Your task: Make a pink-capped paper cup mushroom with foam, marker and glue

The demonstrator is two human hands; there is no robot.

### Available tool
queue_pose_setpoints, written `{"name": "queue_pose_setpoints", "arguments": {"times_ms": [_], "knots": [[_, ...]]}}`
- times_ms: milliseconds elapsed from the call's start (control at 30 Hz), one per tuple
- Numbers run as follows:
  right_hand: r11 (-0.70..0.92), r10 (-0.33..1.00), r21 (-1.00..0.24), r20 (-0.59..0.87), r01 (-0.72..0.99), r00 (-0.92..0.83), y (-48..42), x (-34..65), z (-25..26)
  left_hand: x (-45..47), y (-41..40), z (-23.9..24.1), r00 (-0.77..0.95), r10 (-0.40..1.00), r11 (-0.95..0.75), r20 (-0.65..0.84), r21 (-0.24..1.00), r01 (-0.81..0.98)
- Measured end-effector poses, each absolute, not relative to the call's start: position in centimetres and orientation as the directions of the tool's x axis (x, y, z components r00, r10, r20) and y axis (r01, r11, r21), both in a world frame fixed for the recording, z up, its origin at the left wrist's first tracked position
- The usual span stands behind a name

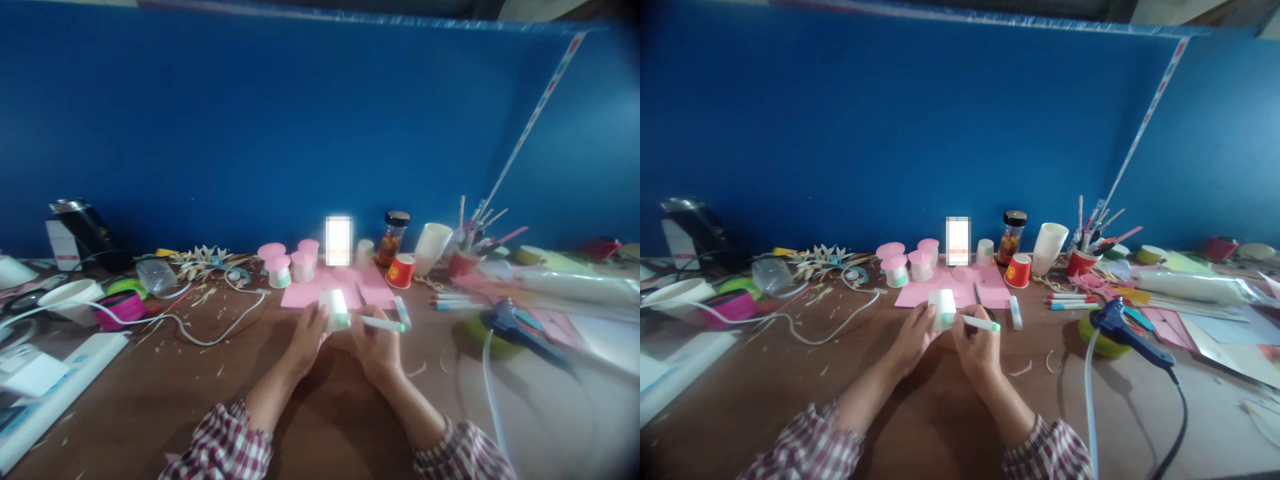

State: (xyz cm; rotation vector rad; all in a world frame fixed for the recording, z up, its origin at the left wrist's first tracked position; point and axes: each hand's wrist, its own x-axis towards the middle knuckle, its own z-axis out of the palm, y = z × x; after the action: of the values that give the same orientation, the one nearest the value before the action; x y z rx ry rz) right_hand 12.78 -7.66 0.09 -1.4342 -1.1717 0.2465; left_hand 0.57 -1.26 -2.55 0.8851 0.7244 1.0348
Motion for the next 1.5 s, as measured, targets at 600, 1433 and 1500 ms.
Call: {"name": "queue_pose_setpoints", "arguments": {"times_ms": [600,1433,1500], "knots": [[0.242,0.745,-0.834,0.487,0.495,0.457,-7.72,12.73,0.13,0.56,-1.43,-2.36,0.35,0.933,0.238,-0.086,0.876,-0.419],[0.173,0.709,-0.834,0.474,0.523,0.521,-7.66,12.99,0.39,0.51,-1.43,-2.32,0.361,0.928,0.247,-0.089,0.873,-0.421],[0.168,0.712,-0.837,0.468,0.52,0.523,-7.74,12.97,0.55,0.51,-1.43,-2.28,0.366,0.927,0.248,-0.081,0.865,-0.437]]}}
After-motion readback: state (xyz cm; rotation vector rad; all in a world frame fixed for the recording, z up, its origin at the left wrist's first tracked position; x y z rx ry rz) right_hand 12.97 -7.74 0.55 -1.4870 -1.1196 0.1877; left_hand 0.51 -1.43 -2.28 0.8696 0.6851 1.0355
